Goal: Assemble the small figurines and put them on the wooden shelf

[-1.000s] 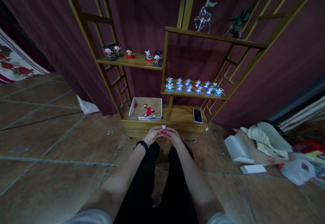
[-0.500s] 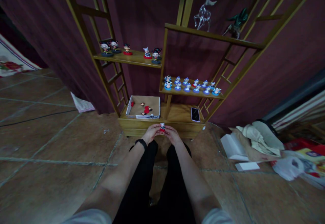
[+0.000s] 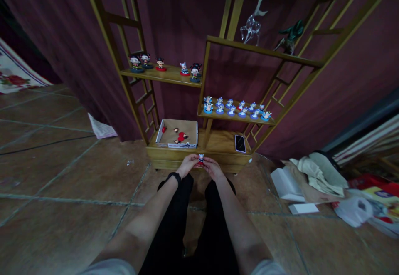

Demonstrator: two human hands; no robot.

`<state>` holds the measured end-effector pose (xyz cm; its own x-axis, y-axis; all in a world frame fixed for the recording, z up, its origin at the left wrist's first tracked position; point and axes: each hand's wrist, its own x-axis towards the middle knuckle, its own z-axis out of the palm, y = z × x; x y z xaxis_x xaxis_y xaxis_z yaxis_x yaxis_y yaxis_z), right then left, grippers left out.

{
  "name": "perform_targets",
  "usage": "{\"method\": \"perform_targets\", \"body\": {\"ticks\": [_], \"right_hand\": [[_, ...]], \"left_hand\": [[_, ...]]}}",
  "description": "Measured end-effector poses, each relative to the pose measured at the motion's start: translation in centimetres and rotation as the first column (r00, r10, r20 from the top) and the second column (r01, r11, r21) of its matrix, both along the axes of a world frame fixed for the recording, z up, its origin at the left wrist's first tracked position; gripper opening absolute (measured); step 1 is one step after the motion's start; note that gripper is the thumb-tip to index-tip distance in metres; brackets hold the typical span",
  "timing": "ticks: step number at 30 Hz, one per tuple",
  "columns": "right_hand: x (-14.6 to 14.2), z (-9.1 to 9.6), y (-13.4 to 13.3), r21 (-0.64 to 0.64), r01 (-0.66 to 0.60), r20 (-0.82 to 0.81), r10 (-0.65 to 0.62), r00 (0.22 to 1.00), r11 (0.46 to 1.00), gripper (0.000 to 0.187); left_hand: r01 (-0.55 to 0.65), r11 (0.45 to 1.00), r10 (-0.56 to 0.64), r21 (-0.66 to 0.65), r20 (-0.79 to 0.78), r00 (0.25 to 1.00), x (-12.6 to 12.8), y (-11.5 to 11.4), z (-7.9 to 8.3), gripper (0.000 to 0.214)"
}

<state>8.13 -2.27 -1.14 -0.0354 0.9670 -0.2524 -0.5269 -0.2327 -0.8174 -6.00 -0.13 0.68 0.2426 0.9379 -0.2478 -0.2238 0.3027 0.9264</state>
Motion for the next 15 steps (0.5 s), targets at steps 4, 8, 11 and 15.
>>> {"method": "perform_targets", "body": {"ticks": [4,8,11,15], "right_hand": [[-0.14,-0.08,0.13,0.008,0.01,-0.017,-0.01,1.0,1.0,0.028],[-0.26,-0.11,0.19,0.002,0.034,-0.004,-0.034,0.999,0.999,0.027],[-0.2,-0.07,0.12,-0.015,0.039,0.005,-0.039,0.999,0.999,0.026],[-0.02,0.06,-0.01,-0.042,0.036,0.009,-0.036,0.999,0.998,0.027]], "left_hand": [[0.079,0.995,-0.078,0.057,-0.029,0.997,0.04,-0.06,-0.15,0.03],[0.074,0.995,-0.072,0.068,-0.032,0.997,0.33,-0.04,-0.38,0.033],[0.06,0.996,-0.059,0.07,-0.021,0.998,0.62,-0.01,-0.5,0.032],[0.075,0.996,-0.074,0.057,-0.019,0.997,0.96,-0.05,-0.55,0.033]]}}
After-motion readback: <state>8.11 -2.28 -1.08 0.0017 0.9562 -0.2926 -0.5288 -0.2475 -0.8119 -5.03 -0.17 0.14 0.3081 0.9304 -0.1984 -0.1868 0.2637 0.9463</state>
